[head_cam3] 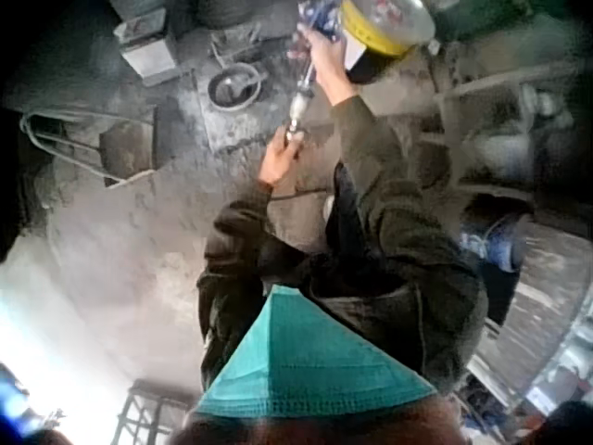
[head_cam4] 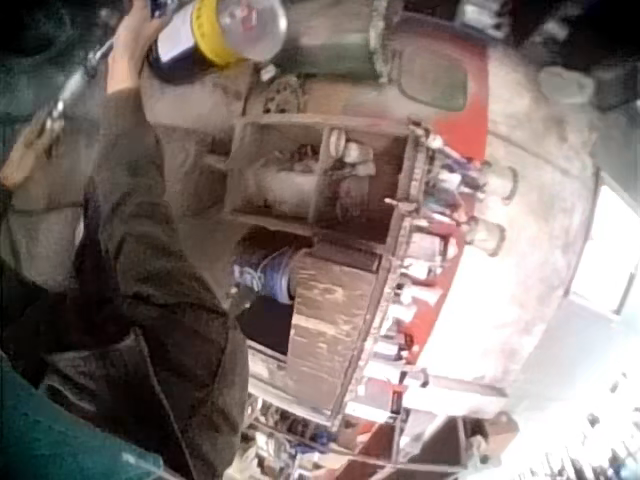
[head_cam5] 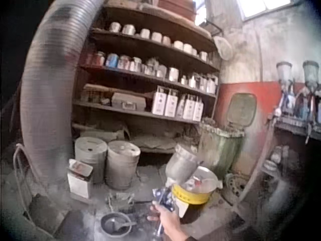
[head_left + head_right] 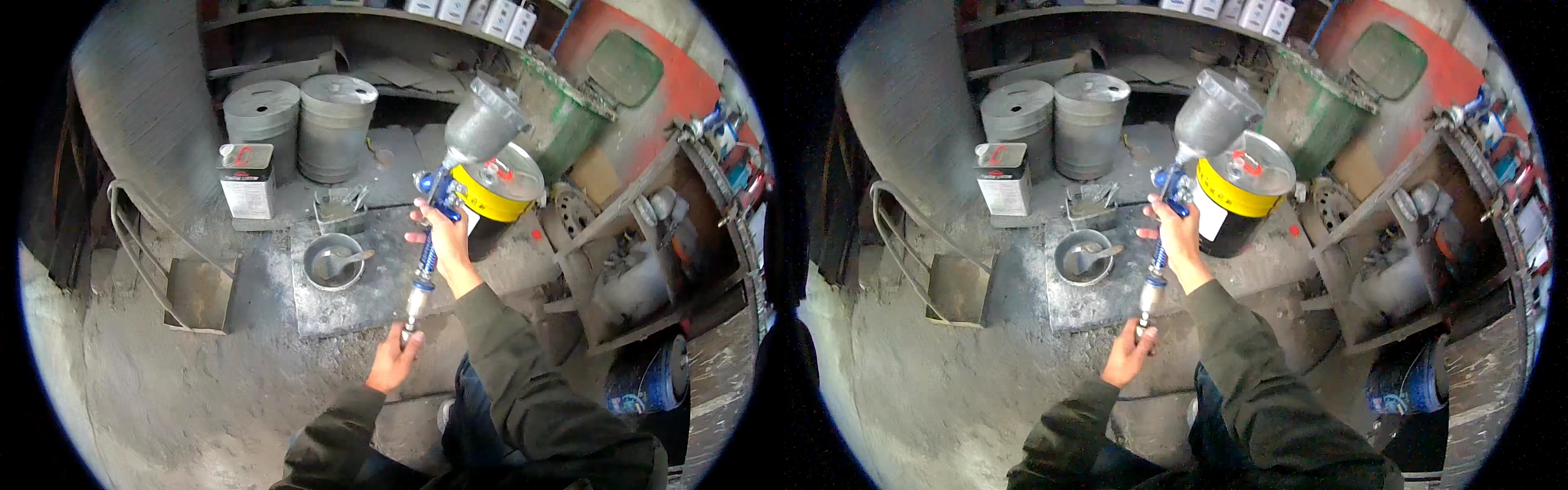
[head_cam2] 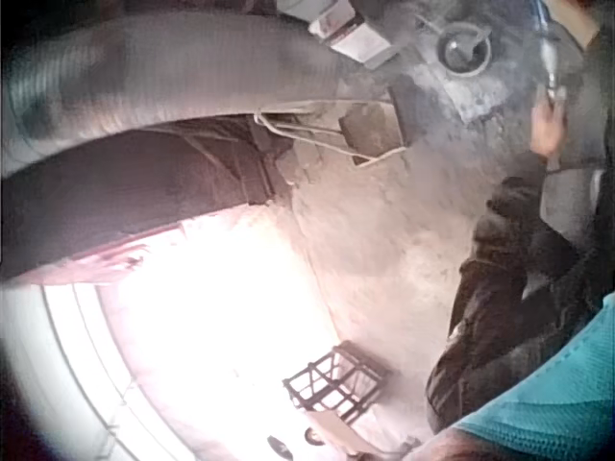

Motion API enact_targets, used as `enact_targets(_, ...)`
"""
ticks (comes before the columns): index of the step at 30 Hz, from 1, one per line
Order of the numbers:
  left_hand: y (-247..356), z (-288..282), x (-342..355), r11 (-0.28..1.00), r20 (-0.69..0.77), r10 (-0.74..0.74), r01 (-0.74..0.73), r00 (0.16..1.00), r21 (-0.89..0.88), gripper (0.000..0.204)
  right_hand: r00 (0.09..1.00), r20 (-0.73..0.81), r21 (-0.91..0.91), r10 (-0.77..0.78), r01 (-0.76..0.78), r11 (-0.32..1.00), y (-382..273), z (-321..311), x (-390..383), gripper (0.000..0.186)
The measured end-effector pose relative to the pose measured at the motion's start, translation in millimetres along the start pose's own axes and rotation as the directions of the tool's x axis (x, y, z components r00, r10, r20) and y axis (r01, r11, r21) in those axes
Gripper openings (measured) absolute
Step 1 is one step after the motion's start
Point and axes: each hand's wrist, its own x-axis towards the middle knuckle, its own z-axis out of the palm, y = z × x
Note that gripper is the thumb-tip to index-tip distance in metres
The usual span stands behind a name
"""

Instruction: The person pours a grey liquid from a large yellow container into a small metal cup. They then use a blue spray gun to transfer the liquid into a larger mixing bowl, where they stir it with a metal spoon. The person repeatedly pours more liquid from the yellow container into the cup and transfers it to the bowl, continuing to stir the mixture throughout the process.

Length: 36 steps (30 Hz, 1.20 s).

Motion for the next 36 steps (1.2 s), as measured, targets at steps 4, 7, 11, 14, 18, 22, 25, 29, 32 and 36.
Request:
enact_targets(4,7,10,10,0.918,0.16,-0.03,0.09,0.987,-0.385,0.031,0.999,0.038,0.101,-0.033,0.029,0.995,-9,-24,12,0.027)
enact_targets(7,10,13,10,0.884,0.17,-0.083,0.151,0.982,-0.443,0.024,0.999,0.048,0.101,-0.018,0.013,0.995,-16,-24,9,0.024)
enact_targets(11,-12,36,8,0.989,-0.171,0.084,-0.104,0.982,-0.11,0.019,0.998,0.056,0.077,-0.038,0.033,0.996,-15,-14,8,0.024)
enact_targets(14,-8,44,7,0.946,-0.293,0.282,-0.213,0.913,0.246,0.018,0.999,0.039,0.063,-0.034,0.032,0.997,-9,-14,6,0.025)
enact_targets(18,8,27,10,0.894,0.114,-0.102,0.142,0.988,-0.425,0.024,0.997,0.072,0.071,-0.036,0.031,0.997,-16,-21,9,0.03)
enact_targets(22,-22,20,16,0.937,0.085,0.052,-0.019,0.995,-0.349,0.035,0.999,-0.003,0.001,-0.032,0.032,1.0,-5,-24,14,0.032)
enact_targets(25,-22,18,18,0.996,0.008,0.045,-0.044,0.999,-0.075,0.043,0.997,-0.04,-0.051,-0.061,0.059,0.997,-1,-35,24,0.031)
enact_targets(29,-20,11,25,0.985,-0.129,0.171,-0.173,0.977,0.002,0.039,0.996,-0.052,-0.072,-0.075,0.071,0.995,-1,-34,27,0.028)
enact_targets(32,-4,1,31,0.98,-0.263,0.195,-0.176,0.945,0.096,0.036,0.996,-0.067,-0.208,-0.054,0.039,0.977,4,-38,32,0.012)
enact_targets(36,41,-3,48,0.951,-0.378,0.29,-0.218,0.879,0.222,0.028,0.991,-0.061,-0.15,-0.122,0.112,0.982,15,-34,36,0.036)
